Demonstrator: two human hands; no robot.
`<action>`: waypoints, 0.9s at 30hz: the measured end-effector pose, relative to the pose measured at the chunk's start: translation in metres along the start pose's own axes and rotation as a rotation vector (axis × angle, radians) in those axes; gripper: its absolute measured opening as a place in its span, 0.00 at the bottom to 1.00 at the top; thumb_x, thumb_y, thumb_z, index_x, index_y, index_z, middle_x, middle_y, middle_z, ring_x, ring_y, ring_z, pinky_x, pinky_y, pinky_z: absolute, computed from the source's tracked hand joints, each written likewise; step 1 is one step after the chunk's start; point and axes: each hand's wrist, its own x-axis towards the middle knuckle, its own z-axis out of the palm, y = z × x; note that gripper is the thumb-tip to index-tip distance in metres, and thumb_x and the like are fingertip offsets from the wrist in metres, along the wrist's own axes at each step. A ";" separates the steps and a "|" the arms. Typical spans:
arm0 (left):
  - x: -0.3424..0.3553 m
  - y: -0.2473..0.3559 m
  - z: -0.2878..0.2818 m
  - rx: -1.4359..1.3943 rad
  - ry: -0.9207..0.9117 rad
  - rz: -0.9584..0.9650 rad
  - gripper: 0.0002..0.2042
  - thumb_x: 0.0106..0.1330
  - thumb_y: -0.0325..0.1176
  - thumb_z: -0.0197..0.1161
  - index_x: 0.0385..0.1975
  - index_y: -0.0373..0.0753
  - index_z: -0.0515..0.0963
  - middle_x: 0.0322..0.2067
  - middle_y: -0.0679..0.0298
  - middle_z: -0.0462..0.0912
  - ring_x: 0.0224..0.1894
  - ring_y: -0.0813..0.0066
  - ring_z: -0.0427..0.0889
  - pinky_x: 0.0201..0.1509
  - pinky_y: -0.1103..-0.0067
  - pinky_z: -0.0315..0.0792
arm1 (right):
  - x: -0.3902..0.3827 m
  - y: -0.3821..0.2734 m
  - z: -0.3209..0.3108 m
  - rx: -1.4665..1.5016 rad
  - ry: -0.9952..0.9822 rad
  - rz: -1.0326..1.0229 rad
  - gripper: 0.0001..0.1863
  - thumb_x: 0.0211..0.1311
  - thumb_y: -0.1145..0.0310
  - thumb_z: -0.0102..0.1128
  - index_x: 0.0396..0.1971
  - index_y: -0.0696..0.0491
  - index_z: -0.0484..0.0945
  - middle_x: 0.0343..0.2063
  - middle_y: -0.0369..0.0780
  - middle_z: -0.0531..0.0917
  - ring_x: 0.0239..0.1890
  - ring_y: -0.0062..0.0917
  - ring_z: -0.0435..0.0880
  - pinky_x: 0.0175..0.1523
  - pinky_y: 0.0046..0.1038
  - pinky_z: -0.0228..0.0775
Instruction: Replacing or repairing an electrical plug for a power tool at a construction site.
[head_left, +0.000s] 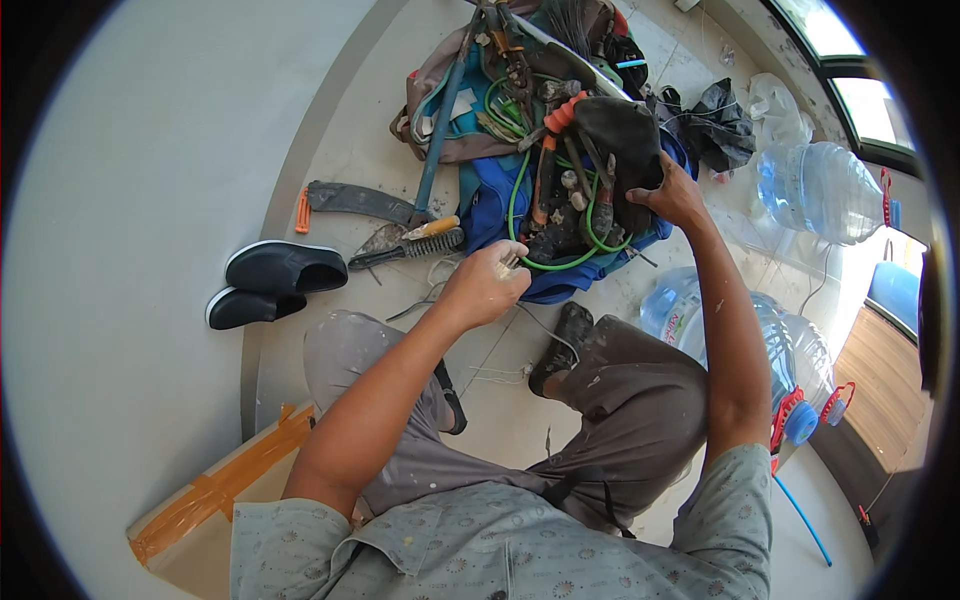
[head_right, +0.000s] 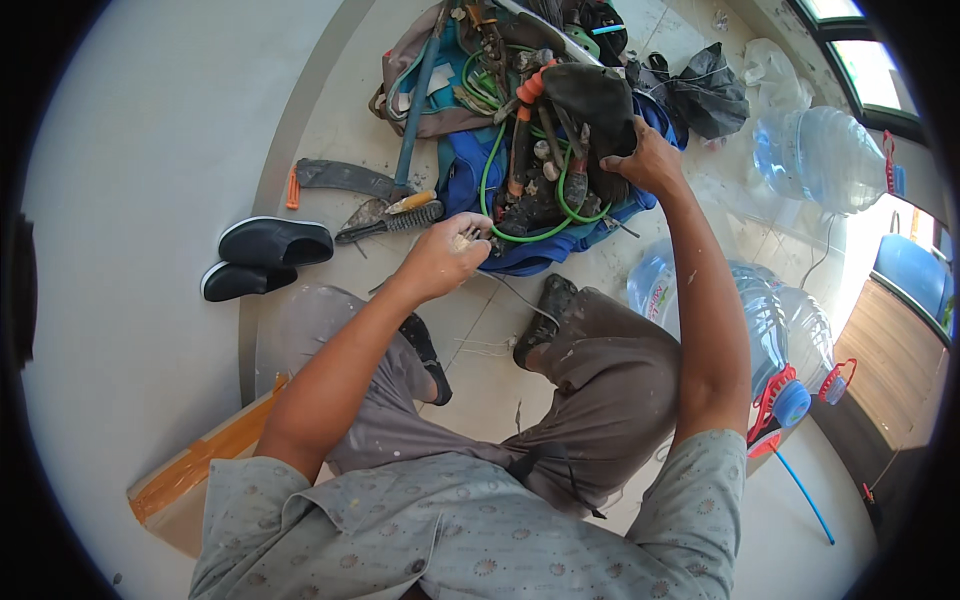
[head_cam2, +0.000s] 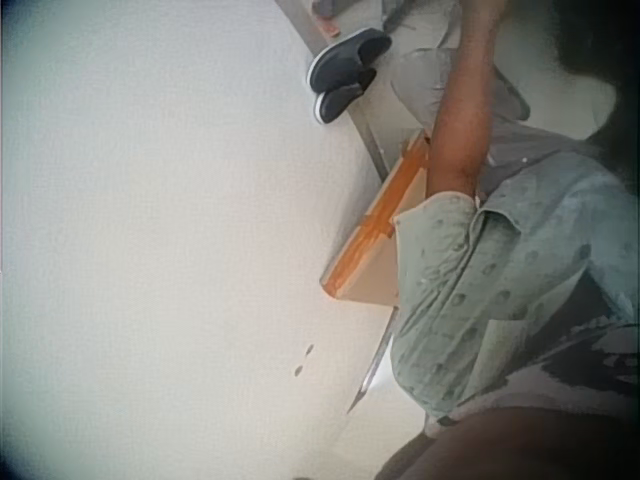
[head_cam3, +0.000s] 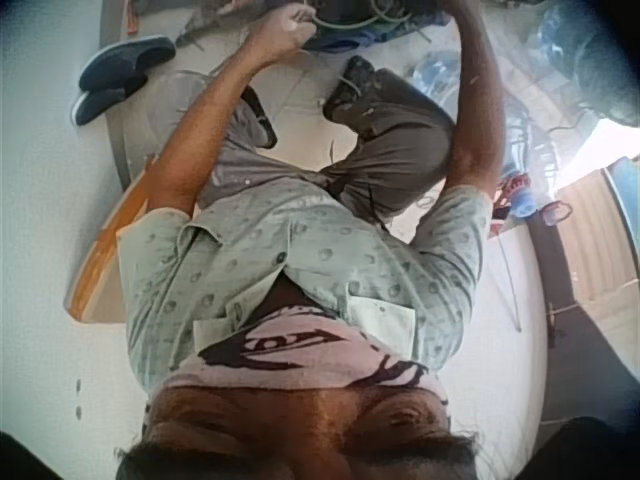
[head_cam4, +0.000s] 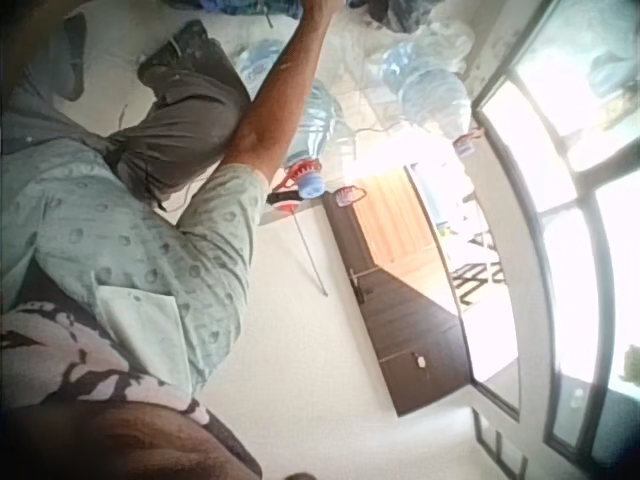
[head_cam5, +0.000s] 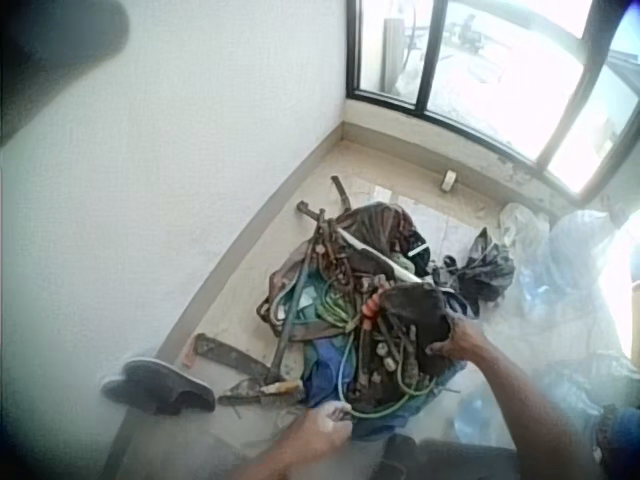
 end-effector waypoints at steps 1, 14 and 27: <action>0.011 0.017 0.001 0.039 -0.075 -0.063 0.26 0.54 0.41 0.57 0.51 0.33 0.73 0.47 0.44 0.78 0.51 0.52 0.77 0.56 0.71 0.69 | 0.001 0.012 -0.003 0.010 -0.027 -0.022 0.48 0.36 0.53 0.74 0.60 0.56 0.64 0.49 0.49 0.79 0.52 0.40 0.78 0.57 0.35 0.66; 0.089 -0.032 0.066 0.511 -0.077 0.006 0.33 0.55 0.45 0.59 0.55 0.26 0.66 0.49 0.39 0.75 0.52 0.47 0.76 0.58 0.66 0.69 | -0.032 -0.028 0.037 0.056 0.141 0.141 0.32 0.43 0.61 0.63 0.53 0.53 0.71 0.43 0.52 0.81 0.47 0.44 0.79 0.54 0.36 0.69; 0.101 -0.026 0.029 0.062 -0.350 -0.188 0.21 0.49 0.46 0.65 0.27 0.29 0.78 0.23 0.54 0.77 0.20 0.64 0.75 0.24 0.72 0.68 | -0.056 -0.056 0.043 0.141 0.095 0.144 0.55 0.33 0.39 0.73 0.63 0.50 0.61 0.47 0.50 0.78 0.50 0.43 0.79 0.53 0.37 0.70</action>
